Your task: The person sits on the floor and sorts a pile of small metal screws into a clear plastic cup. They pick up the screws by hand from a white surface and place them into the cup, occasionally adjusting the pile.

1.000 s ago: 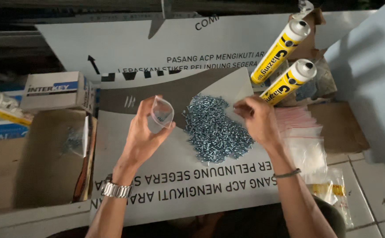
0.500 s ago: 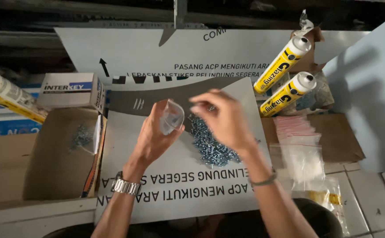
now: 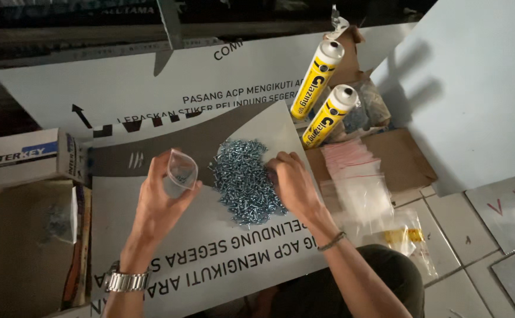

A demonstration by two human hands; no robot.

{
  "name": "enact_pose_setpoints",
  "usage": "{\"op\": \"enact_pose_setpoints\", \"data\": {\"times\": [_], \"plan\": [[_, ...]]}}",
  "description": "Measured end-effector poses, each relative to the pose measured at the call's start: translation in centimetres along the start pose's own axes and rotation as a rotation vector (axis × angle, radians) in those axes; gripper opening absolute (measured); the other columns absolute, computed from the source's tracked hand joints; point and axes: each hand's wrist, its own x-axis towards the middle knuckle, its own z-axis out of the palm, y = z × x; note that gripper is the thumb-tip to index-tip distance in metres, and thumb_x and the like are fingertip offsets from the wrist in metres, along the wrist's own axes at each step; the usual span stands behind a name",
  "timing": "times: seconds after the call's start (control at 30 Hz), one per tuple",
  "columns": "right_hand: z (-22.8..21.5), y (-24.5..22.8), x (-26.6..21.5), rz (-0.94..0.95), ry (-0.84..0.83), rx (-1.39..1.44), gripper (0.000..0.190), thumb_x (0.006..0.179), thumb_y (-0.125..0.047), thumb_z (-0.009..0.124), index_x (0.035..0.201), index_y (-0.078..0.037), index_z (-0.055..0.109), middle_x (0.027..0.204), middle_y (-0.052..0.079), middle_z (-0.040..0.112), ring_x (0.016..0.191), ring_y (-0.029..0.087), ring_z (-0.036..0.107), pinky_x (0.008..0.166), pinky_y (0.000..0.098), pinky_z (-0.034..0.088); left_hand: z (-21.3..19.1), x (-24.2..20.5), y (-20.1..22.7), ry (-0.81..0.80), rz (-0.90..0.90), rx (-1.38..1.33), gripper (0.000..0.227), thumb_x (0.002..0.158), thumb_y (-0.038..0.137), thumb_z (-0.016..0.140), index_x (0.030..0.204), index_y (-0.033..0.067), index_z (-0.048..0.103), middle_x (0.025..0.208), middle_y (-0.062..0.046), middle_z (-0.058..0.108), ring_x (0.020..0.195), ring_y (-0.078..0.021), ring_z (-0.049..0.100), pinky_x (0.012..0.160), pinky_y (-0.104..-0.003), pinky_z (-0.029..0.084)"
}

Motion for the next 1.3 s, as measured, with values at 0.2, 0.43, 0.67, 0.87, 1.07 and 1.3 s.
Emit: {"op": "enact_pose_setpoints", "data": {"times": [0.2, 0.43, 0.67, 0.87, 1.07, 1.3], "plan": [[1.6, 2.2, 0.6, 0.032, 0.087, 0.206, 0.006, 0.082, -0.014, 0.072, 0.087, -0.015, 0.072, 0.08, 0.009, 0.064, 0.087, 0.034, 0.065, 0.08, 0.0434, 0.054, -0.2, 0.1, 0.5, 0.0, 0.003, 0.009, 0.072, 0.076, 0.021, 0.078, 0.138, 0.0054, 0.045, 0.117, -0.022, 0.063, 0.118, -0.0476, 0.057, 0.103, -0.067, 0.037], [0.1, 1.0, 0.7, 0.061, 0.146, 0.3, 0.012, 0.081, -0.014, 0.076, 0.092, -0.016, 0.075, 0.083, 0.01, 0.067, 0.086, 0.032, 0.068, 0.08, 0.0427, 0.055, -0.3, 0.1, 0.6, 0.025, 0.009, -0.013, 0.069, 0.076, 0.017, 0.078, 0.137, 0.0059, 0.047, 0.115, -0.02, 0.064, 0.118, -0.0452, 0.058, 0.104, -0.066, 0.037], [-2.1, -1.9, 0.5, 0.127, 0.099, 0.449, 0.007, 0.092, -0.009, 0.068, 0.097, -0.011, 0.072, 0.082, 0.008, 0.07, 0.083, 0.027, 0.071, 0.073, 0.0426, 0.057, -0.5, 0.1, 0.6, 0.029, 0.026, -0.029, 0.07, 0.075, 0.016, 0.078, 0.136, 0.0045, 0.046, 0.114, -0.022, 0.065, 0.116, -0.0469, 0.059, 0.103, -0.067, 0.038], [-2.3, -2.9, 1.2, 0.151, 0.021, 0.683, 0.007, 0.095, -0.012, 0.066, 0.095, -0.007, 0.071, 0.076, 0.009, 0.069, 0.071, 0.017, 0.064, 0.069, 0.0365, 0.054, -0.8, 0.1, 0.5, 0.031, 0.034, -0.057, 0.068, 0.076, 0.012, 0.077, 0.136, 0.0035, 0.046, 0.114, -0.021, 0.065, 0.117, -0.046, 0.059, 0.105, -0.064, 0.037], [-4.9, -8.4, 1.5, 0.002, 0.106, 0.834, 0.005, 0.09, -0.008, 0.071, 0.092, -0.004, 0.072, 0.068, 0.007, 0.065, 0.062, 0.011, 0.058, 0.062, 0.0269, 0.052, -0.8, 0.0, 0.4, 0.022, 0.003, -0.019, 0.068, 0.075, 0.015, 0.076, 0.135, 0.0052, 0.045, 0.114, -0.023, 0.064, 0.116, -0.0497, 0.058, 0.1, -0.067, 0.039], [-6.2, -16.0, 2.5, -0.243, 0.044, 0.769, 0.01, 0.087, -0.008, 0.072, 0.096, -0.006, 0.076, 0.076, 0.011, 0.074, 0.066, 0.008, 0.062, 0.056, 0.0222, 0.053, -1.1, 0.0, 0.9, 0.02, -0.024, 0.011, 0.065, 0.075, 0.017, 0.077, 0.132, 0.0098, 0.048, 0.11, -0.022, 0.066, 0.112, -0.0493, 0.059, 0.095, -0.064, 0.043]]}}
